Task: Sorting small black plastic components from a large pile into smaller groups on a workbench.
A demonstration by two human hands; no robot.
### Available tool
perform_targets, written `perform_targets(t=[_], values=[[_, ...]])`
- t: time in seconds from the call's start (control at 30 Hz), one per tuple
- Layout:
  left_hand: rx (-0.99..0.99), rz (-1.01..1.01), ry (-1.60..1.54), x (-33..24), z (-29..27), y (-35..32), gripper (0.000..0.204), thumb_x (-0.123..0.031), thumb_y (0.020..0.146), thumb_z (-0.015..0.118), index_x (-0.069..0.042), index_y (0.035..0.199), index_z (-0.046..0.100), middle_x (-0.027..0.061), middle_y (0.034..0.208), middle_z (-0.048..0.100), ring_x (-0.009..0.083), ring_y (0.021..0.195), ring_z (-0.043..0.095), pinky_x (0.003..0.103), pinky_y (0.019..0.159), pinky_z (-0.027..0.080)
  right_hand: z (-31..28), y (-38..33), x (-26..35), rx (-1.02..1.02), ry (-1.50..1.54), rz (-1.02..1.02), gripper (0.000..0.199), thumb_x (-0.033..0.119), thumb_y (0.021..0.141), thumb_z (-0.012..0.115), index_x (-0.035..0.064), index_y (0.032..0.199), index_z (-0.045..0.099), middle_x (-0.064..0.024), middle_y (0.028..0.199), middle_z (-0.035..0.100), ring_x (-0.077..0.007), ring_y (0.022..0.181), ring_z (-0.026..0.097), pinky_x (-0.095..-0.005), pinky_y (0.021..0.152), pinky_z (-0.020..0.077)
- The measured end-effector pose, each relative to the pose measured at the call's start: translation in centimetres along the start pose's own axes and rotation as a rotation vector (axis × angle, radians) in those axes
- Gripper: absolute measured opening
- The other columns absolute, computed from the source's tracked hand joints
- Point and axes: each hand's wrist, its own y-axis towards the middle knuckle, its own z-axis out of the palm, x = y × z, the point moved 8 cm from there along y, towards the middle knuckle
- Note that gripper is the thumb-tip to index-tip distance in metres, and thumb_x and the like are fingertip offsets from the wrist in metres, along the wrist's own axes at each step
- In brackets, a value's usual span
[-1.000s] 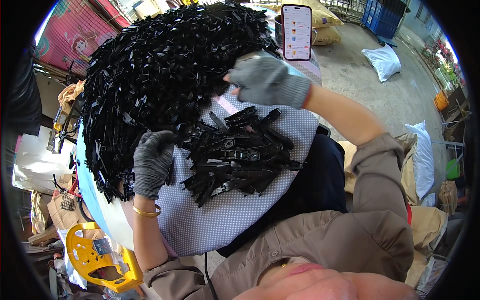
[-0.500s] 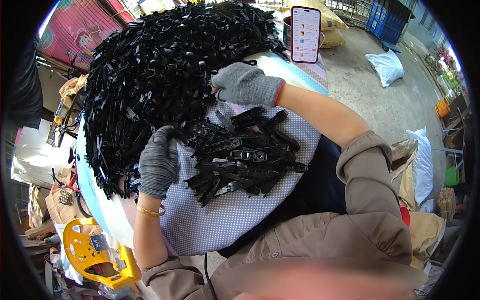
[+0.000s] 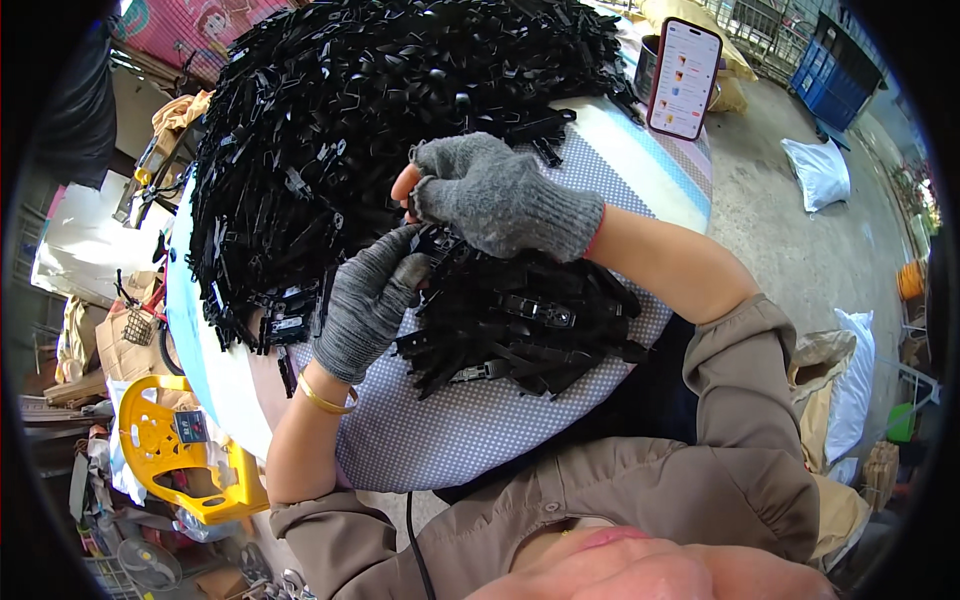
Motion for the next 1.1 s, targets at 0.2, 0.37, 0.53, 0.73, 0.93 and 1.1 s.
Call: perform_targets(t=[0.2, 0.37, 0.53, 0.73, 0.93, 1.1], values=[[-0.098, 0.039, -0.156, -2.1, 0.3, 0.0, 0.037, -0.024, 0.091, 0.055, -0.004, 0.122, 0.054, -0.0022, 0.071, 0.055, 0.0026, 0.058, 0.048, 0.016, 0.05, 0.038, -1.9, -1.5, -0.5, -0.055, 0.354, 0.009, 0.016, 0.014, 0.085, 0.061, 0.0023, 0.095, 0.064, -0.0022, 0.08, 0.062, -0.008, 0.069, 0.056, -0.0227, 0.066, 0.049], [-0.053, -0.059, -0.229, -1.2, 0.1, 0.3, 0.04, -0.029, 0.091, 0.053, -0.004, 0.122, 0.054, -0.0041, 0.062, 0.049, 0.0022, 0.049, 0.041, 0.017, 0.046, 0.034, -1.8, -2.1, -1.0, -0.054, 0.4, 0.11, 0.02, 0.015, 0.083, 0.062, 0.0015, 0.098, 0.065, -0.0048, 0.079, 0.062, -0.0092, 0.066, 0.056, -0.0216, 0.062, 0.0491], [-0.011, -0.061, -0.293, -0.6, 0.2, 0.3, 0.035, -0.023, 0.091, 0.055, -0.006, 0.122, 0.056, -0.0053, 0.065, 0.051, 0.0009, 0.052, 0.046, 0.016, 0.046, 0.038, -1.9, -2.1, -0.7, -0.095, 0.29, 0.122, 0.021, 0.015, 0.082, 0.062, 0.0005, 0.097, 0.065, -0.005, 0.077, 0.061, -0.0097, 0.066, 0.057, -0.0218, 0.062, 0.0496], [-0.003, -0.06, -0.263, -0.9, 0.4, 0.3, 0.034, -0.022, 0.091, 0.056, -0.006, 0.12, 0.057, -0.0059, 0.063, 0.051, 0.0006, 0.052, 0.044, 0.016, 0.047, 0.037, -1.9, -2.0, -1.1, -0.081, 0.292, 0.117, 0.019, 0.013, 0.081, 0.063, 0.0001, 0.095, 0.065, -0.0039, 0.074, 0.061, -0.0096, 0.065, 0.057, -0.0221, 0.061, 0.0494], [-0.038, -0.043, -0.181, -1.2, 0.2, 0.1, 0.033, -0.023, 0.09, 0.055, -0.004, 0.116, 0.058, -0.005, 0.063, 0.05, 0.0013, 0.053, 0.042, 0.017, 0.048, 0.034, -1.3, -2.1, -1.2, -0.061, 0.235, 0.06, 0.018, 0.013, 0.083, 0.063, -0.0005, 0.095, 0.065, -0.0039, 0.075, 0.062, -0.0103, 0.064, 0.058, -0.0221, 0.061, 0.0495], [-0.072, -0.043, -0.063, -1.4, 0.1, 0.0, 0.02, -0.018, 0.09, 0.055, -0.001, 0.098, 0.062, -0.0034, 0.074, 0.056, 0.0038, 0.064, 0.046, 0.019, 0.059, 0.04, -1.8, -2.3, -0.6, -0.076, 0.147, -0.053, 0.018, 0.012, 0.083, 0.065, -0.001, 0.095, 0.065, -0.0048, 0.076, 0.063, -0.0106, 0.065, 0.059, -0.0237, 0.06, 0.0503]])
